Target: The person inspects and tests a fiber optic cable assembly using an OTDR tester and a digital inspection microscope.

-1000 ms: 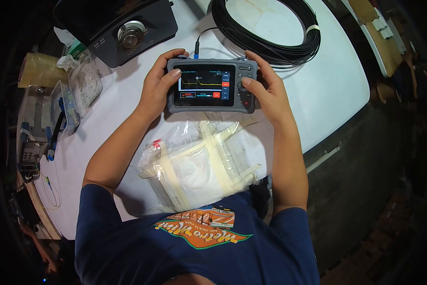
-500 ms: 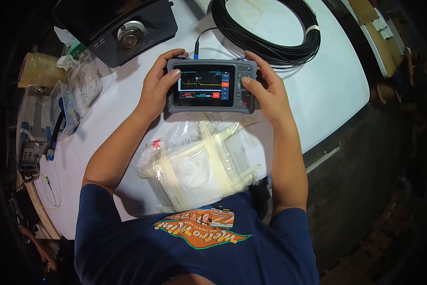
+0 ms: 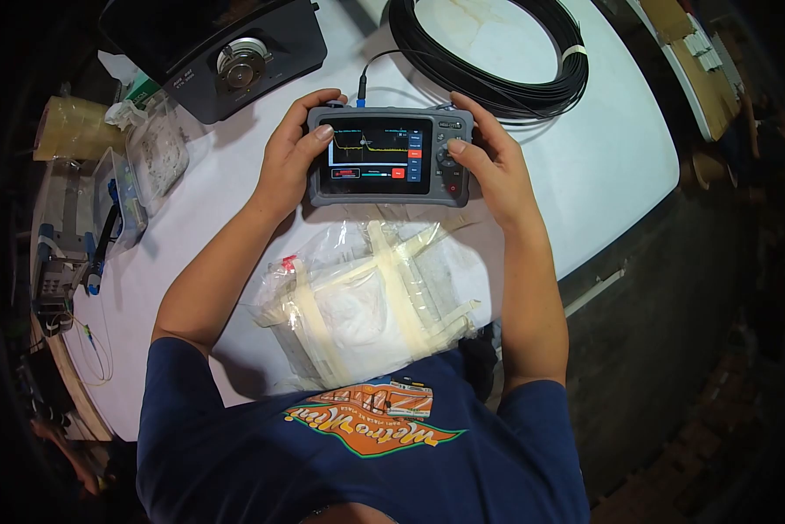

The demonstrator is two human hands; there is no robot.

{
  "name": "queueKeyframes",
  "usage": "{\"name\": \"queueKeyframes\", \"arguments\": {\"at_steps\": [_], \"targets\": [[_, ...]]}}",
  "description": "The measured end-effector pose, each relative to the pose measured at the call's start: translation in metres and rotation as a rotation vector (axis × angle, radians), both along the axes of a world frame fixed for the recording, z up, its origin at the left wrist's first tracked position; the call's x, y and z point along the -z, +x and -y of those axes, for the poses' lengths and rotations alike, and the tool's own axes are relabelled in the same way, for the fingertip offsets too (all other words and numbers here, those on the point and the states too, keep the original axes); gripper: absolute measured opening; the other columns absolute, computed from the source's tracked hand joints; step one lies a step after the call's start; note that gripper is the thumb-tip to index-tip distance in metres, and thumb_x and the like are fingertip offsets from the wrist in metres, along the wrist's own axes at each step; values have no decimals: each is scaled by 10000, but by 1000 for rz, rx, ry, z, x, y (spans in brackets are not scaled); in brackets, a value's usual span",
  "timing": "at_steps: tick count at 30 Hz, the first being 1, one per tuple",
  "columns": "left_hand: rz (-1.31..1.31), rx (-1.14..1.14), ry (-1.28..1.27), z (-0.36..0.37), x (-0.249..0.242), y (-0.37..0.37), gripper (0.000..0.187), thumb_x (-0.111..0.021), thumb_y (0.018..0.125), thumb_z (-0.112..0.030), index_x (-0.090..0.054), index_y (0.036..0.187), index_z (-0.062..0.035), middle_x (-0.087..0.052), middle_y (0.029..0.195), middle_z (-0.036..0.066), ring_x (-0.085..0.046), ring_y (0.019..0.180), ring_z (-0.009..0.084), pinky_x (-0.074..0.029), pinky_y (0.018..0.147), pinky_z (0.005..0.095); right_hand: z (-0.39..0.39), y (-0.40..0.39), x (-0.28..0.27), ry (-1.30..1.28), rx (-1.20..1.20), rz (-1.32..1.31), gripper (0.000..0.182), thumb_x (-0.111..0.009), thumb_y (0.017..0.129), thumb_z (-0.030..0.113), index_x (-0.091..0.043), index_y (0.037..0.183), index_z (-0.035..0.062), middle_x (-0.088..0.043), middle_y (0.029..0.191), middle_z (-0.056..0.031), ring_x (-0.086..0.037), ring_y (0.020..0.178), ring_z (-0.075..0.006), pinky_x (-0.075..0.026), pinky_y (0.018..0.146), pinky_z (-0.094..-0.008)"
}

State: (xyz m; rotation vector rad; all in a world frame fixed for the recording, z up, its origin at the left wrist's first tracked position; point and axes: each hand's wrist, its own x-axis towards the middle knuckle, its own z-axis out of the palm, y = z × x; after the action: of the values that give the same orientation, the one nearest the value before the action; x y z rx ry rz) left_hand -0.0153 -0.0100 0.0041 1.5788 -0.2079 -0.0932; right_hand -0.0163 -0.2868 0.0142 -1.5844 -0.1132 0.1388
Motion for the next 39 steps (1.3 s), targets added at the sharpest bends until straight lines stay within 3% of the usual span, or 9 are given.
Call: {"name": "queueKeyframes", "arguments": {"at_steps": [5,7,11,14,16,20,22,39], "targets": [[0,-1,-16,0,4,1,507,-559,1007,-252,-490,1447,-11,-576,1377,117,-557,1260,184,-398,1120,320,1,-1,-2,-20,-22,-1,706,-693,825,153,-520,1505,76,-652,1184,-99,-603,1089,-178,-441,1018,-307],[58,-42,-11,-1,6,2,475,-631,1004,-306,-546,1391,-45,-655,1214,88,-619,1074,162,-472,992,310,2,-1,-4,-37,-41,9,745,-690,795,137,-506,1514,74,-648,1191,-101,-604,1098,-181,-438,1025,-309],[61,-42,-23,0,9,2,473,-627,1005,-307,-548,1392,-46,-655,1220,93,-620,1083,166,-471,996,313,2,-1,-7,-66,-76,31,843,-686,725,97,-468,1539,70,-634,1214,-106,-608,1120,-191,-435,1040,-315],[48,-44,-30,0,4,1,499,-647,987,-302,-536,1403,-49,-656,1230,100,-624,1096,176,-471,1001,317,3,-1,-8,-61,-87,30,854,-698,725,90,-458,1545,70,-633,1216,-105,-612,1131,-194,-439,1038,-320],[-2,-8,63,1,-5,-3,576,-639,952,-242,-474,1460,-27,-570,1407,122,-556,1277,207,-410,1120,340,4,0,-6,-61,-88,30,853,-707,733,95,-454,1547,70,-631,1223,-106,-613,1133,-196,-444,1035,-321],[17,-49,139,6,-7,-5,626,-686,911,-209,-459,1469,-41,-566,1423,134,-558,1290,224,-420,1117,351,4,-1,-7,-55,-94,20,847,-736,759,118,-444,1552,70,-624,1248,-112,-616,1139,-202,-455,1028,-320],[62,-81,150,6,-2,-4,602,-719,893,-133,-479,1441,-73,-619,1329,131,-626,1190,236,-475,1050,373,4,-1,-8,-60,-92,14,847,-744,763,126,-442,1553,70,-623,1254,-114,-615,1139,-202,-457,1027,-320],[84,-55,151,3,1,-3,651,-721,852,-109,-467,1450,-72,-609,1338,130,-622,1201,247,-464,1063,375,4,-1,-5,-65,-94,42,857,-767,769,144,-436,1555,70,-625,1244,-112,-621,1114,-194,-476,999,-315]]}}
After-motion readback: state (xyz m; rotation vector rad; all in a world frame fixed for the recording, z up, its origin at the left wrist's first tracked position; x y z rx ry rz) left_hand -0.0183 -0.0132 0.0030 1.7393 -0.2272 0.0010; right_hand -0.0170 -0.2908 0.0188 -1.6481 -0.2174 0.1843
